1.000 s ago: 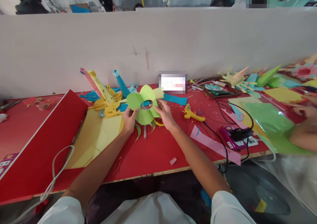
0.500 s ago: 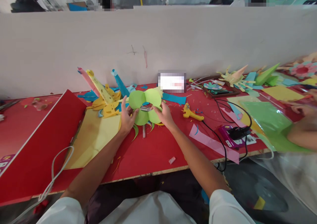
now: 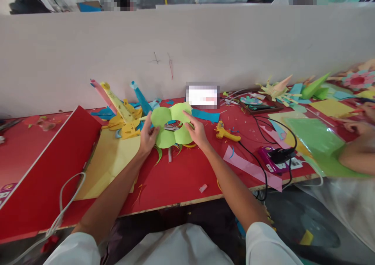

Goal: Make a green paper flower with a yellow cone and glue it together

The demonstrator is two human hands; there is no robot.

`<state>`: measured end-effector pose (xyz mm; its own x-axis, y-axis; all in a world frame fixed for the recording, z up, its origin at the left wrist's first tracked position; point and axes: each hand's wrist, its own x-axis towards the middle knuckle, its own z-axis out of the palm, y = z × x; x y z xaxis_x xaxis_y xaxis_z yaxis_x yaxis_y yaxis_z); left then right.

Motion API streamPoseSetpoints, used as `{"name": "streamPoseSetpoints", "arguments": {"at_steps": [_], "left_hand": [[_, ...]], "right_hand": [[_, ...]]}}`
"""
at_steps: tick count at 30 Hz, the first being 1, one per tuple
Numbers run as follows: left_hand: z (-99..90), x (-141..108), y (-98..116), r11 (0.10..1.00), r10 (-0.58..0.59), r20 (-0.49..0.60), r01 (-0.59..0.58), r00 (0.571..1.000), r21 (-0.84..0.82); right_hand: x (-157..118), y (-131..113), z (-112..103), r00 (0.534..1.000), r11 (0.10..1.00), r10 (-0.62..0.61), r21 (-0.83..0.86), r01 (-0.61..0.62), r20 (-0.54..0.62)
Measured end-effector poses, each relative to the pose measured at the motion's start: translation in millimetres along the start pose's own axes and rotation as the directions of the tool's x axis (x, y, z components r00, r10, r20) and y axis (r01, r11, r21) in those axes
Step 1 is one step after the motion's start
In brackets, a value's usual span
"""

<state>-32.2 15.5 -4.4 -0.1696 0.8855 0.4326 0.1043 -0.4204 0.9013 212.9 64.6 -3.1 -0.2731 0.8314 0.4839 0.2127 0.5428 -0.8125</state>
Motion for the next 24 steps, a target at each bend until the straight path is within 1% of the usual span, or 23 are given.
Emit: {"name": "streamPoseSetpoints", "arguments": {"at_steps": [2,4,8,10,15,19,24], "left_hand": [[-3.4,0,-2,0.995,0.017,0.016,-0.019,1.000,0.102],[-5.4,0,-6,0.992,-0.016,0.056,0.008,0.998,0.128],[-4.8,-1,-14,0.985,-0.166,0.149,0.170,0.975,-0.014],[-4.5,0,-16,0.977,-0.195,0.168,0.206,0.966,-0.053],[-4.5,1,-10,0.979,-0.152,0.151,0.170,0.977,-0.116],[-4.1,1,-1,0.969,-0.135,0.161,0.165,0.978,-0.185],[-7.8,1,1,0.977,-0.131,0.198,0.161,0.971,-0.140]], "right_hand": [[1,2,-1,1.000,0.999,0.000,0.049,0.001,-0.009],[1,3,-2,1.000,0.995,0.001,0.096,-0.001,0.003],[2,3,-6,0.996,0.990,0.020,0.140,-0.032,0.083],[1,2,-8,0.991,0.988,0.043,0.139,-0.061,0.123],[1,1,-12,0.990,0.976,0.084,0.190,-0.105,0.115],[1,1,-12,0.990,0.972,0.087,0.209,-0.108,0.108],[0,-1,-12,0.989,0.970,0.094,0.213,-0.117,0.116]]}}
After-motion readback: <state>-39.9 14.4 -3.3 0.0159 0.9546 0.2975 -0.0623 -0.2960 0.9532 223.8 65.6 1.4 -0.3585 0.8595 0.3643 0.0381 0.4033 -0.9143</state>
